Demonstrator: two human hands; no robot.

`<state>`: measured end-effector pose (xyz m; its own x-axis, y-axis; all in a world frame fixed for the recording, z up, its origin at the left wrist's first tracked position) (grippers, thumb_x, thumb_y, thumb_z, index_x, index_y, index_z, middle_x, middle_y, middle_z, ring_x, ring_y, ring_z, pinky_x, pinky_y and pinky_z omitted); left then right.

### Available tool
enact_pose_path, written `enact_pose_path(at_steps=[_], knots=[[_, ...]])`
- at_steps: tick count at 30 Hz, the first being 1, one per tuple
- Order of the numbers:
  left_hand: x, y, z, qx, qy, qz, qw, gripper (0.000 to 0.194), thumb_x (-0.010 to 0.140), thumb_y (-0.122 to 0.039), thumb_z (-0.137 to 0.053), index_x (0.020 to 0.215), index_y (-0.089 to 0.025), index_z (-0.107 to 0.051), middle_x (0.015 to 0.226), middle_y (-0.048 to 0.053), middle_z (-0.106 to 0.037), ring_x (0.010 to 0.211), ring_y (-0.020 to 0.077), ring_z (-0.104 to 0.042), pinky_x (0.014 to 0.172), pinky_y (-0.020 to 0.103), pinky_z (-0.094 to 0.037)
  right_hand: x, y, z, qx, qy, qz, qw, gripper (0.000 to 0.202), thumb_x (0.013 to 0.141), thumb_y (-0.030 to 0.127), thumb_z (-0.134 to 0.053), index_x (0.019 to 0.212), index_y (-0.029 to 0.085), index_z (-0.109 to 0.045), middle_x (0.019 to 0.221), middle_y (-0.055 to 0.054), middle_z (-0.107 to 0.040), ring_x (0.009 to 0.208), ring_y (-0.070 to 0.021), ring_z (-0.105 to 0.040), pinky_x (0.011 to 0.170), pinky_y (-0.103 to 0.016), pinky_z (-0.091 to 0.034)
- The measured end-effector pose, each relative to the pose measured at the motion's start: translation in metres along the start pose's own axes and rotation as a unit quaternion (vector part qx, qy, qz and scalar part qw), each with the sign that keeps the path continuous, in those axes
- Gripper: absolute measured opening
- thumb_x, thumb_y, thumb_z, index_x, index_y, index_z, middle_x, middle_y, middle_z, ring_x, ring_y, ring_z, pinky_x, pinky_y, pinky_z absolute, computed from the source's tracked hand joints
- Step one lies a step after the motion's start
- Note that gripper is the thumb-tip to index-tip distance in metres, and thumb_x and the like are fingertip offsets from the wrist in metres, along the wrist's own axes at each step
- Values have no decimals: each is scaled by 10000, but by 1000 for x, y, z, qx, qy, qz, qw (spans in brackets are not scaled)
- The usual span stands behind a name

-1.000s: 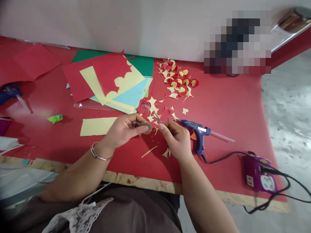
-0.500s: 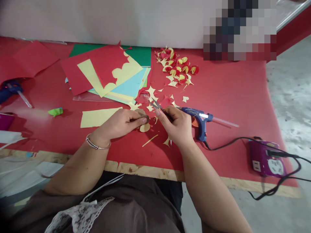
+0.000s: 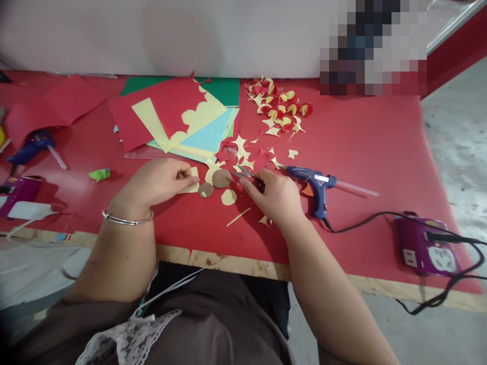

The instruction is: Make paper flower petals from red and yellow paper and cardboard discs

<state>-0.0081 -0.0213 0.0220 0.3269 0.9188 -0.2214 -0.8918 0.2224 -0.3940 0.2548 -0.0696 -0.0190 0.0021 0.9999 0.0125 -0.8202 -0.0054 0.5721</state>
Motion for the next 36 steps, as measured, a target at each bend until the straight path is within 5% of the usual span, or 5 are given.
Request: enact_pose_path(at_steps=[5,10,20,29,36], knots=[[-14,-7,-12,14,-10,-41,999,63,907,-283,-743,919,-231,-711,906,52,-755,822,239,-673,615,316,-361,-2,1,-6,-121,20,-16,992,494,974,667,-616,764,221,-580,641,-19,-583,553,-158,-453,567,-310,-250],[-31,1,-29,-6,-7,-22,1000,123,940,-291,-714,1009,-215,-646,1103,85,-731,1045,287,-714,808,375,-522,-6,5,-13,-199,10,19,980,461,1014,626,-581,858,198,-655,689,-49,-640,538,-162,-469,557,-322,-199],[-39,-5,-38,-62,-34,-16,997,160,903,-219,-719,925,-233,-561,1045,64,-691,984,266,-705,815,386,-546,-10,15,-11,-233,39,-11,972,388,1030,574,-590,942,200,-646,790,-80,-703,603,-199,-573,548,-327,-200],[-39,-3,-44,-121,-5,37,992,306,900,-149,-715,1135,-249,-546,880,5,-715,853,235,-726,740,347,-519,-10,23,-7,-234,65,-37,969,344,1045,537,-606,1022,195,-635,949,-118,-747,723,-240,-661,561,-322,-212],[-55,6,-36,-125,16,43,991,184,846,-160,-672,1014,-234,-692,881,3,-732,840,203,-709,752,322,-526,-13,28,-6,-249,80,-38,964,319,1053,493,-589,1108,184,-647,1007,-113,-741,814,-261,-691,561,-318,-221]])
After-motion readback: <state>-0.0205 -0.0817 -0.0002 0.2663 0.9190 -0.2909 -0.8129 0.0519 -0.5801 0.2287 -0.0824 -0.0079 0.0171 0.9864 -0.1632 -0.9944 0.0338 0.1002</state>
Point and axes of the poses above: each hand's wrist, its own x-axis towards the middle knuckle, its own z-axis out of the back of the hand, y = z × x, the point moved 3 cm from there along x, towards the middle knuckle
